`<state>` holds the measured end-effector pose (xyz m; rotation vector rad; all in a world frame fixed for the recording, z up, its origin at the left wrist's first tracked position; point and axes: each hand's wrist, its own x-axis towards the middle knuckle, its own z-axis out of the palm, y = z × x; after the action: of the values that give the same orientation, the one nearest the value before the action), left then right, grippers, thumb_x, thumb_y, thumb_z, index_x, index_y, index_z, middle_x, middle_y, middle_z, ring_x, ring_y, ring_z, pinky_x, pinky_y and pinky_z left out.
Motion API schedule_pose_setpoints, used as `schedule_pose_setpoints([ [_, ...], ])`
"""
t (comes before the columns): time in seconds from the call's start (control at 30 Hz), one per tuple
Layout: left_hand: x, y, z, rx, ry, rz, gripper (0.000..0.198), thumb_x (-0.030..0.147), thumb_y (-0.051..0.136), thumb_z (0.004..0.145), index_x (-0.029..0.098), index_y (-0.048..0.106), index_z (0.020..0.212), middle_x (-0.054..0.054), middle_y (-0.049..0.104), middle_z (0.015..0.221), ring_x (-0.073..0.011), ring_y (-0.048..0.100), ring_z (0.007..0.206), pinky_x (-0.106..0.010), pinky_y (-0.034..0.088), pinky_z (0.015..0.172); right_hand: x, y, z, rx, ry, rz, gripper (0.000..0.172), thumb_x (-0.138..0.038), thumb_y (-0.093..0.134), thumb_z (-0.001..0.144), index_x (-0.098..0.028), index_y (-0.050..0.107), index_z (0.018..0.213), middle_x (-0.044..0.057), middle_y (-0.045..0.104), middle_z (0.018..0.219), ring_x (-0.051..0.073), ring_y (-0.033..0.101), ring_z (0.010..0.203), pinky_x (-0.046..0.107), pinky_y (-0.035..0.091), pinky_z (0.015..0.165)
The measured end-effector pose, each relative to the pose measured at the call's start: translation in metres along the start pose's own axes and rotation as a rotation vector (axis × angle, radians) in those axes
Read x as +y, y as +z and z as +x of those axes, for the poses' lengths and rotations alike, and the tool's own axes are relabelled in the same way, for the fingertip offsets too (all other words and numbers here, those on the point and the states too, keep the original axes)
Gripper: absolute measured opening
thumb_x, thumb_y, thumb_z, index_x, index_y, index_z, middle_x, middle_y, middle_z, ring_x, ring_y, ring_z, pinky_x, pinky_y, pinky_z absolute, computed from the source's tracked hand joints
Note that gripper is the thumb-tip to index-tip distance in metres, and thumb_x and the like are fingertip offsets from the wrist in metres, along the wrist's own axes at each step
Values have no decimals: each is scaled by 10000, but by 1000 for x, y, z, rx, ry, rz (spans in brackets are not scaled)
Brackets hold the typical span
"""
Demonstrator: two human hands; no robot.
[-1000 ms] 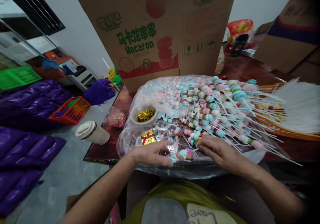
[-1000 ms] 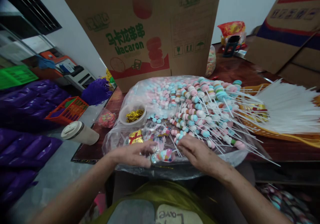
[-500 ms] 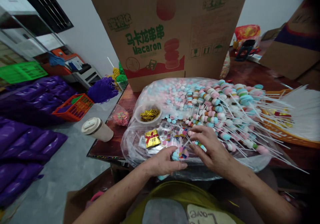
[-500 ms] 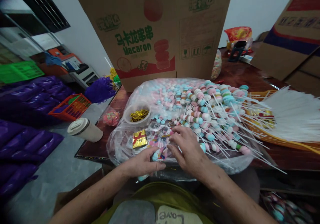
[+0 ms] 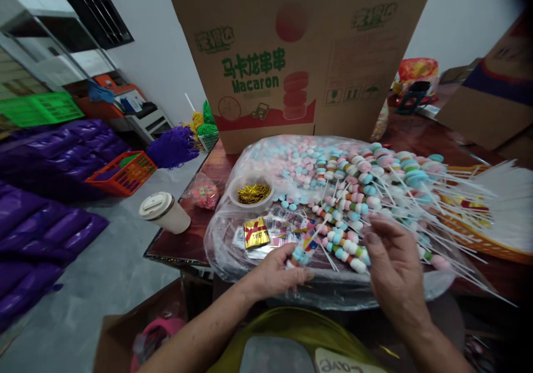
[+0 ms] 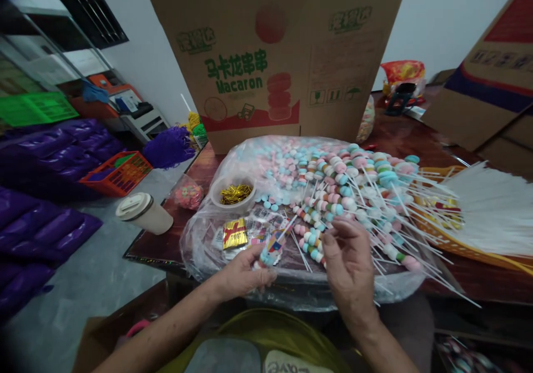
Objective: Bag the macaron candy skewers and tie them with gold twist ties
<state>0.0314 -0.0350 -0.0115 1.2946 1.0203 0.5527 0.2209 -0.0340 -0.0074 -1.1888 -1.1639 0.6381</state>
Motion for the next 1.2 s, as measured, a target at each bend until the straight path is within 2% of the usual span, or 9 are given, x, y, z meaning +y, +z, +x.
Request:
schedule_pose_setpoints([
  [0.17, 1, -1, -1, -132, 45, 27, 513, 582, 492, 775, 153, 512, 1056, 26, 510, 640, -62, 429, 444, -180, 351, 436, 1, 3, 11, -370, 278, 154, 480, -508, 456, 843, -226, 438, 1231, 80, 576, 1029, 98, 513, 545, 231, 448, 446],
  [0.33, 2, 7, -1, -104, 1, 1, 480, 604, 432, 795, 159, 548, 934, 21, 513, 617, -80, 471, 461, -197, 392, 463, 3, 23, 3, -704, 178, -128, 467, -510, 356, 881, -179, 563, 1136, 93, 645, 897, 171, 599, 686, 300, 511, 609],
  [0.43, -3, 8, 1, 14, 30, -25, 504, 634, 419, 778, 147, 549, 781, -4, 537, 646, -98, 494, 495, -213, 399, 474, 10, 28, -2, -793, 102, -169, 494, -482, 313, 903, -175, 489, 1248, 121, 636, 1003, 222, 591, 920, 370, 476, 810],
  [0.57, -12, 5, 5, 207, -14, -104, 483, 630, 380, 794, 160, 485, 763, -13, 561, 635, -110, 505, 489, -218, 374, 473, 16, 22, 5, -693, 217, -57, 532, -495, 351, 891, -224, 334, 1348, 108, 568, 1153, 162, 594, 759, 298, 497, 650],
  [0.7, -15, 2, 6, 333, 75, 181, 435, 571, 331, 839, 175, 456, 712, -1, 499, 611, -122, 478, 547, -235, 379, 527, 21, 26, 1, -762, 321, 19, 348, -505, 573, 759, -187, 578, 901, 10, 589, 713, 130, 530, 600, 244, 447, 550],
  [0.9, -9, -8, -2, 83, 89, 319, 395, 498, 311, 875, 161, 501, 795, 19, 489, 649, -108, 456, 588, -224, 386, 578, 21, 47, -17, -826, 587, 102, 319, -495, 493, 780, -197, 449, 676, -55, 482, 518, 77, 380, 371, 207, 304, 355],
  [1.0, -4, -19, -4, -65, 81, 326, 303, 437, 448, 823, 151, 539, 787, 31, 490, 645, -112, 459, 637, -220, 392, 613, 17, 49, -10, -783, 227, -152, 290, -386, 451, 830, -190, 455, 617, -33, 474, 509, 101, 433, 448, 224, 345, 421],
  [1.1, -1, -27, -4, -30, -57, 181, 271, 364, 425, 806, 160, 517, 654, 37, 447, 528, -103, 428, 506, -216, 366, 497, 12, 46, 1, -609, -395, -474, 217, -229, 395, 865, -161, 586, 788, 72, 643, 753, 190, 568, 724, 332, 438, 673],
  [1.2, -2, -29, -4, -4, -92, -4, 255, 300, 442, 758, 177, 497, 541, 30, 443, 455, -100, 409, 412, -223, 357, 434, 8, 45, 7, -770, -953, -645, 334, -114, 392, 849, -182, 544, 1138, 111, 592, 1180, 258, 462, 1138, 491, 268, 979],
])
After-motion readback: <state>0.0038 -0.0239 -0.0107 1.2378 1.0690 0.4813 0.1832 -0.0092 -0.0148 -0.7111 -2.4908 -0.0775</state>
